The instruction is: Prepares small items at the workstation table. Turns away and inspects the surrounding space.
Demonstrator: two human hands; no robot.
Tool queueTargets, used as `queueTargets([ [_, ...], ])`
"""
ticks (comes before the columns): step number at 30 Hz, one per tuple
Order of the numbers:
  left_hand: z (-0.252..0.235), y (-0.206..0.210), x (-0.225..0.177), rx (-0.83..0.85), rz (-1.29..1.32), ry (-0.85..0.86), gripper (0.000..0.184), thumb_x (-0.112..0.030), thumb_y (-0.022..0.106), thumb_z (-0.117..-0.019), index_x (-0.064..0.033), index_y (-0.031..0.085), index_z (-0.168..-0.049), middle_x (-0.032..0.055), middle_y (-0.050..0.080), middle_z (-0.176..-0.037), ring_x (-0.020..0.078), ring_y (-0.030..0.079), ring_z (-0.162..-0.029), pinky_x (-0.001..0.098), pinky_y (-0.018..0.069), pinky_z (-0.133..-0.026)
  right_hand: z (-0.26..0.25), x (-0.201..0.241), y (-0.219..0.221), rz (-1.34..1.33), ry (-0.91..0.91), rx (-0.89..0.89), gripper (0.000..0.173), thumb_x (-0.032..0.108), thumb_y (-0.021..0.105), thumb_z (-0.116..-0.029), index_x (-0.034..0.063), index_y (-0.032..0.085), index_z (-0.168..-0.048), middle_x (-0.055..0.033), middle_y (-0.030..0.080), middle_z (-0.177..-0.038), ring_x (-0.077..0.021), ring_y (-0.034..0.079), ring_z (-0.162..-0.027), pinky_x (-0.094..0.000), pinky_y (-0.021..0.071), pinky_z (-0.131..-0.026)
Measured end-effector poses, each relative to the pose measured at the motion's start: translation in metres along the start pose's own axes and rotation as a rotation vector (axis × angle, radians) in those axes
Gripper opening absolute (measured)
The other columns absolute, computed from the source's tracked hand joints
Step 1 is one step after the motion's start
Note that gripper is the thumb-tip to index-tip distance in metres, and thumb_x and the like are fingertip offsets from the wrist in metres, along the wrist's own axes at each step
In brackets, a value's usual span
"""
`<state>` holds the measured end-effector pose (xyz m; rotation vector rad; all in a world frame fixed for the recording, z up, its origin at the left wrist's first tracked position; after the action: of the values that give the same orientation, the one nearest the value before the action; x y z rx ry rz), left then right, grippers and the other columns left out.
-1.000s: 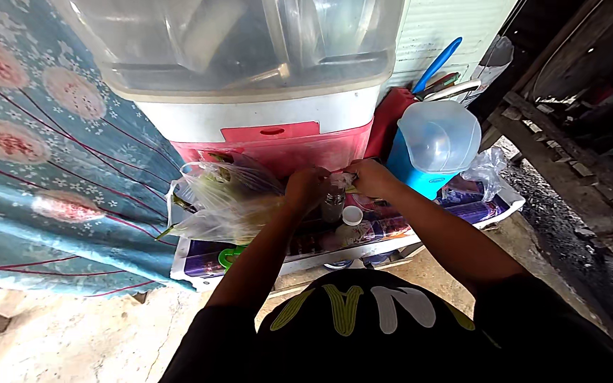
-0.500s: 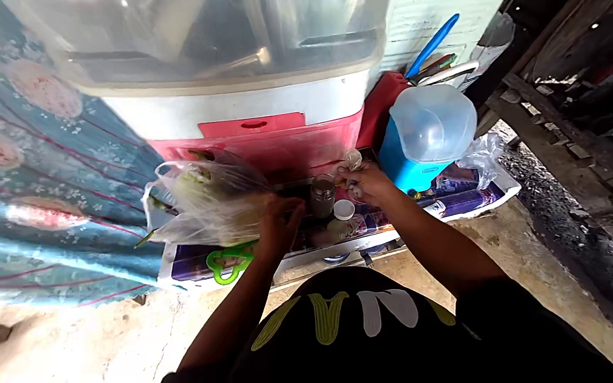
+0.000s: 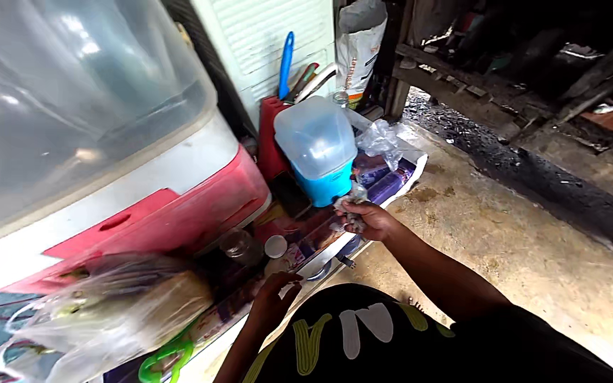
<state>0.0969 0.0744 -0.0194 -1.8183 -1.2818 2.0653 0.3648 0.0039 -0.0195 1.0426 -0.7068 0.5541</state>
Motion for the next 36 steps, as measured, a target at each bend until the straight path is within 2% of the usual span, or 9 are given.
queueTargets([
  [6,-0.093,0.085,-0.061,0.109,0.011,0.023,0.044,-0.018,0.061,-0.0997,0.0045,0.057,-0.138,0.0208,0.066,-0.127,0.0275,0.067,-0.105,0.0416,0.0553,-0.09,0.087,0.055,-0.165,-0.179,-0.143,-0.287,0.02,0.016,0.038,-0.1105,0.0089,0.057,-0.106,-0.0033,0.066,-0.085,-0.0095,0.063,-0.064,-0.0229,0.0543,-0.056],
  [10,-0.171,0.14,-0.128,0.071,0.002,-0.037,0.065,-0.023,0.065,-0.0991,0.0017,0.039,-0.153,0.0253,0.05,-0.148,0.0342,0.061,-0.123,0.0464,0.0523,-0.101,0.168,0.09,-0.278,-0.164,-0.23,-0.452,0.021,0.014,0.038,-0.1099,0.0086,0.058,-0.105,-0.0044,0.068,-0.085,-0.0106,0.065,-0.064,-0.0235,0.0546,-0.054],
  [13,-0.222,0.167,-0.158,-0.063,-0.052,0.069,0.068,-0.028,0.067,-0.0965,0.0005,0.041,-0.152,0.0283,0.036,-0.158,0.0392,0.051,-0.135,0.0508,0.0505,-0.103,0.235,0.113,-0.354,-0.179,-0.266,-0.631,0.021,0.015,0.039,-0.1104,0.0095,0.058,-0.103,-0.0036,0.068,-0.085,-0.0099,0.064,-0.063,-0.0228,0.0534,-0.052],
  [18,-0.289,0.167,-0.176,-0.3,-0.244,0.15,0.072,-0.026,0.075,-0.091,0.0017,0.044,-0.15,0.0338,0.019,-0.163,0.0542,0.03,-0.146,0.0676,0.0327,-0.114,0.298,0.162,-0.428,-0.234,-0.36,-0.798,0.022,0.016,0.039,-0.1104,0.0092,0.057,-0.1,-0.0037,0.069,-0.084,-0.0097,0.064,-0.061,-0.0229,0.0537,-0.05],
  [24,-0.36,0.162,-0.165,-0.281,-0.404,-0.175,0.089,-0.025,0.085,-0.0842,-0.0025,0.037,-0.156,0.0343,0.002,-0.166,0.0659,0.019,-0.144,0.0812,0.0284,-0.105,0.272,0.196,-0.487,-0.312,-0.397,-0.822,0.021,0.017,0.038,-0.1108,0.0102,0.057,-0.102,-0.0035,0.069,-0.084,-0.0096,0.064,-0.06,-0.0225,0.0529,-0.05],
  [26,-0.381,0.161,-0.154,-0.228,-0.458,-0.255,0.086,-0.024,0.086,-0.0818,-0.0015,0.043,-0.153,0.035,0.007,-0.165,0.0659,0.02,-0.144,0.083,0.0292,-0.102,0.257,0.209,-0.51,-0.312,-0.392,-0.843,0.021,0.018,0.039,-0.1108,0.0104,0.057,-0.103,-0.0031,0.068,-0.084,-0.0091,0.063,-0.061,-0.022,0.0523,-0.05],
  [30,-0.423,0.148,-0.136,-0.119,-0.547,-0.405,0.034,-0.014,0.065,-0.098,0.0049,0.063,-0.126,0.0388,0.048,-0.141,0.0624,0.051,-0.123,0.0799,0.0412,-0.092,0.234,0.242,-0.567,-0.239,-0.393,-0.959,0.021,0.016,0.041,-0.1102,0.009,0.059,-0.103,-0.0028,0.069,-0.085,-0.0092,0.063,-0.062,-0.0224,0.0529,-0.051],
  [33,-0.46,0.125,-0.149,-0.242,-0.569,-0.275,0.031,-0.013,0.058,-0.1007,0.0084,0.063,-0.122,0.041,0.057,-0.126,0.0624,0.055,-0.117,0.0791,0.0411,-0.094,0.219,0.261,-0.608,-0.225,-0.383,-1.087,0.019,0.018,0.041,-0.1107,0.0096,0.058,-0.109,-0.0011,0.067,-0.085,-0.0077,0.061,-0.06,-0.0218,0.0513,-0.05],
  [36,-0.513,0.108,-0.197,-0.404,-0.523,-0.117,0.034,-0.014,0.054,-0.1018,0.0118,0.06,-0.122,0.0398,0.057,-0.127,0.0559,0.055,-0.122,0.0693,0.041,-0.102,0.194,0.279,-0.644,-0.246,-0.363,-1.174,0.016,0.018,0.046,-0.1094,0.0094,0.058,-0.114,-0.0006,0.068,-0.085,-0.0068,0.061,-0.059,-0.0215,0.0512,-0.049],
])
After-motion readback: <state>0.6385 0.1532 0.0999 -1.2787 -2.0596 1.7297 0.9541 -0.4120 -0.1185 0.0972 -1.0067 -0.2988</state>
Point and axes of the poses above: each hand's wrist, its own z-axis away from the middle knuckle, its own y-axis out of the palm, x = y × z, the point moved 6 cm from there along -z, towards the middle knuckle
